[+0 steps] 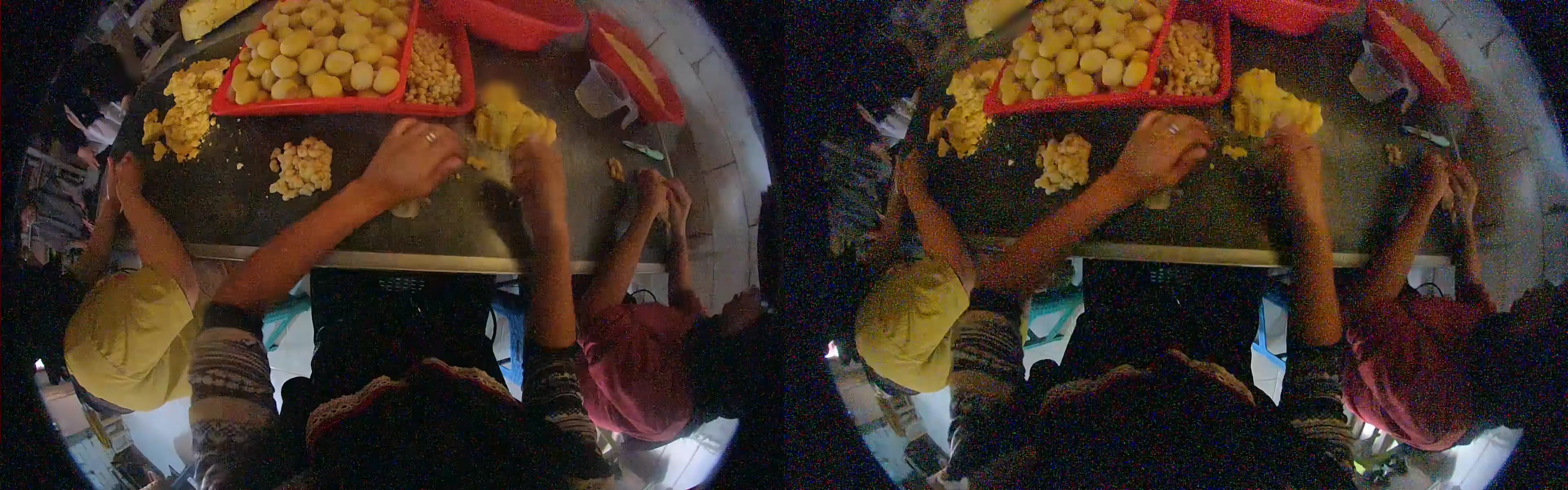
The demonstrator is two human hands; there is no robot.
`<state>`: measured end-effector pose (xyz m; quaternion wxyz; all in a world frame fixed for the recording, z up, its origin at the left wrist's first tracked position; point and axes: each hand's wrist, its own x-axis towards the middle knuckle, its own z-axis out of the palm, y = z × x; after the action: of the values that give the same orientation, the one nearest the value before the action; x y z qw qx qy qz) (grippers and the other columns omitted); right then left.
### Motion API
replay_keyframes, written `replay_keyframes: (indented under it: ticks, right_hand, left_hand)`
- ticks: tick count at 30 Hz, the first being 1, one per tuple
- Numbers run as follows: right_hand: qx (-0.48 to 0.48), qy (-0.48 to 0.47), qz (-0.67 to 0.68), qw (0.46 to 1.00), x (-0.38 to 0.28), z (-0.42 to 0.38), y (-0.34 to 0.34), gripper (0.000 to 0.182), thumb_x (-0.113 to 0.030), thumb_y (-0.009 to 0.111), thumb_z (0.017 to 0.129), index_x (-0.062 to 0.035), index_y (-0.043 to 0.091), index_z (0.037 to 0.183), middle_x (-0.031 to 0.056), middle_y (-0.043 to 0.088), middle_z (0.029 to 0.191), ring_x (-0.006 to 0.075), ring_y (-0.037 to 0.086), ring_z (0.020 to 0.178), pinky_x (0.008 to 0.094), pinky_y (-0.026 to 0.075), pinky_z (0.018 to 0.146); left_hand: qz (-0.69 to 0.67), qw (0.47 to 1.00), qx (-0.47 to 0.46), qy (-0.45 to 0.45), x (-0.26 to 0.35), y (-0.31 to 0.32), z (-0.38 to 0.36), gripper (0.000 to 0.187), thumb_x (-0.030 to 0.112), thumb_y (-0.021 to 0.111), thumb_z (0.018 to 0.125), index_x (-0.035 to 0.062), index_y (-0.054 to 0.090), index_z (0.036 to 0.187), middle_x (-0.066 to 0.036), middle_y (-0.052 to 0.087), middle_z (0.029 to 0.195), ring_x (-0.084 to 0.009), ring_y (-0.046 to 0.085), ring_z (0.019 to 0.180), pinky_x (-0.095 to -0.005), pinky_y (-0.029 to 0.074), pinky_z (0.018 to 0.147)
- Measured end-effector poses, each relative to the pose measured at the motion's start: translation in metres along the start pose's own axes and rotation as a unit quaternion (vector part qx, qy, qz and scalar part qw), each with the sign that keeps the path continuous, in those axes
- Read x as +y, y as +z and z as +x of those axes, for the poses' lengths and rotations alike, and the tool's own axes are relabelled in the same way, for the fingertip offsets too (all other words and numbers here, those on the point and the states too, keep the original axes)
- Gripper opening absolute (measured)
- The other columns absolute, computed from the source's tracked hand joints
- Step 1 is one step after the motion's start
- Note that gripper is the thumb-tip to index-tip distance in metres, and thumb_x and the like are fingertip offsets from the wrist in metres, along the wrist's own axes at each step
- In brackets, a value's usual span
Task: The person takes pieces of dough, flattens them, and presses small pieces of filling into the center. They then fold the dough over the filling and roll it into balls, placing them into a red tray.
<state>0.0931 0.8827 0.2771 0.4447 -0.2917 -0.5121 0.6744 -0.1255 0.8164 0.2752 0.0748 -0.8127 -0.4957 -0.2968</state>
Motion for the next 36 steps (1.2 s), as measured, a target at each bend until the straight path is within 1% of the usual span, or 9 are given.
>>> replay_keyframes:
  ticks: [1, 3, 6, 13, 17, 23, 28, 31, 36]
  right_hand:
    - [0.044, 0.0, -0.187, 0.981, 0.0, -0.005, 0.02, 0.02, -0.029, 0.056, 0.089, -0.0093, 0.059, 0.089, 0.0036, 0.058, 0.075, 0.0128, 0.054, 0.062, 0.0276, 0.044, 0.051]
    - [-0.12, -0.205, -0.401, 0.885, 0.017, -0.004, 0.037, 0.018, -0.017, 0.061, 0.081, -0.0071, 0.062, 0.097, 0.0091, 0.062, 0.087, 0.0239, 0.061, 0.071, 0.0355, 0.05, 0.061]
    - [-0.176, -0.222, -0.585, 0.76, 0.028, -0.015, 0.071, 0.024, -0.009, 0.062, 0.075, -0.0108, 0.062, 0.099, 0.0136, 0.06, 0.102, 0.0335, 0.062, 0.078, 0.041, 0.051, 0.066]
    - [-0.21, -0.175, -0.673, 0.687, 0.024, -0.022, 0.105, 0.019, -0.01, 0.061, 0.076, -0.011, 0.065, 0.095, 0.0144, 0.06, 0.1, 0.0346, 0.061, 0.083, 0.0402, 0.051, 0.069]
    - [-0.196, -0.245, -0.587, 0.747, 0.022, -0.022, 0.102, 0.019, -0.008, 0.061, 0.076, -0.0103, 0.065, 0.095, 0.0142, 0.06, 0.101, 0.0339, 0.062, 0.081, 0.0406, 0.05, 0.067]
    - [-0.183, -0.212, -0.677, 0.68, 0.025, -0.024, 0.108, 0.017, -0.008, 0.064, 0.074, -0.0065, 0.062, 0.09, 0.016, 0.061, 0.093, 0.0329, 0.062, 0.077, 0.0414, 0.049, 0.065]
    - [-0.169, -0.276, -0.554, 0.767, 0.002, -0.029, 0.095, 0.019, -0.009, 0.064, 0.077, -0.0059, 0.059, 0.095, 0.0144, 0.059, 0.097, 0.0332, 0.061, 0.082, 0.0391, 0.048, 0.069]
    - [-0.13, -0.15, -0.661, 0.724, -0.009, -0.03, 0.095, 0.022, -0.012, 0.062, 0.077, -0.0074, 0.06, 0.099, 0.0171, 0.059, 0.102, 0.0377, 0.059, 0.088, 0.0439, 0.048, 0.075]
    - [-0.098, -0.269, -0.597, 0.75, -0.013, -0.027, 0.088, 0.035, -0.007, 0.062, 0.075, -0.0033, 0.053, 0.108, 0.0207, 0.053, 0.107, 0.0416, 0.055, 0.095, 0.0453, 0.047, 0.077]
  left_hand:
    - [-0.075, 0.993, 0.011, -0.091, 0.001, -0.007, 0.0, 0.02, 0.025, 0.054, 0.088, 0.0081, 0.059, 0.097, -0.01, 0.061, 0.101, -0.0245, 0.057, 0.097, -0.0408, 0.04, 0.089]
    - [-0.139, 0.978, 0.06, -0.143, -0.002, -0.015, -0.004, 0.019, 0.023, 0.052, 0.089, 0.0067, 0.059, 0.095, -0.011, 0.061, 0.096, -0.0265, 0.059, 0.091, -0.0389, 0.043, 0.085]
    - [-0.222, 0.945, 0.129, -0.203, -0.01, -0.013, -0.015, 0.019, 0.02, 0.049, 0.091, 0.0043, 0.06, 0.092, -0.013, 0.062, 0.088, -0.0287, 0.061, 0.082, -0.0364, 0.048, 0.077]
    - [-0.246, 0.938, 0.131, -0.205, -0.023, -0.015, -0.024, 0.022, 0.026, 0.052, 0.09, 0.005, 0.059, 0.09, -0.012, 0.062, 0.082, -0.0287, 0.062, 0.079, -0.0368, 0.049, 0.072]
    - [-0.243, 0.94, 0.104, -0.214, -0.017, -0.021, -0.021, 0.021, 0.026, 0.052, 0.09, 0.0057, 0.058, 0.091, -0.013, 0.062, 0.084, -0.0316, 0.062, 0.078, -0.0381, 0.049, 0.07]
    - [-0.263, 0.944, 0.035, -0.195, -0.027, -0.005, -0.026, 0.022, 0.027, 0.05, 0.091, 0.0064, 0.057, 0.095, -0.014, 0.062, 0.083, -0.0326, 0.062, 0.081, -0.0401, 0.049, 0.071]
    - [-0.243, 0.963, -0.05, -0.109, -0.013, -0.01, -0.029, 0.017, 0.019, 0.054, 0.084, 0.006, 0.06, 0.093, -0.015, 0.064, 0.084, -0.0343, 0.062, 0.076, -0.044, 0.049, 0.07]
    - [-0.243, 0.939, -0.185, -0.161, 0.002, -0.008, -0.023, 0.016, 0.015, 0.055, 0.079, 0.0047, 0.062, 0.089, -0.017, 0.065, 0.083, -0.0336, 0.063, 0.072, -0.0431, 0.049, 0.067]
    - [-0.338, 0.932, -0.087, -0.098, -0.004, 0.01, -0.027, 0.016, 0.016, 0.055, 0.08, 0.0034, 0.061, 0.087, -0.017, 0.064, 0.078, -0.0315, 0.062, 0.069, -0.0415, 0.049, 0.065]
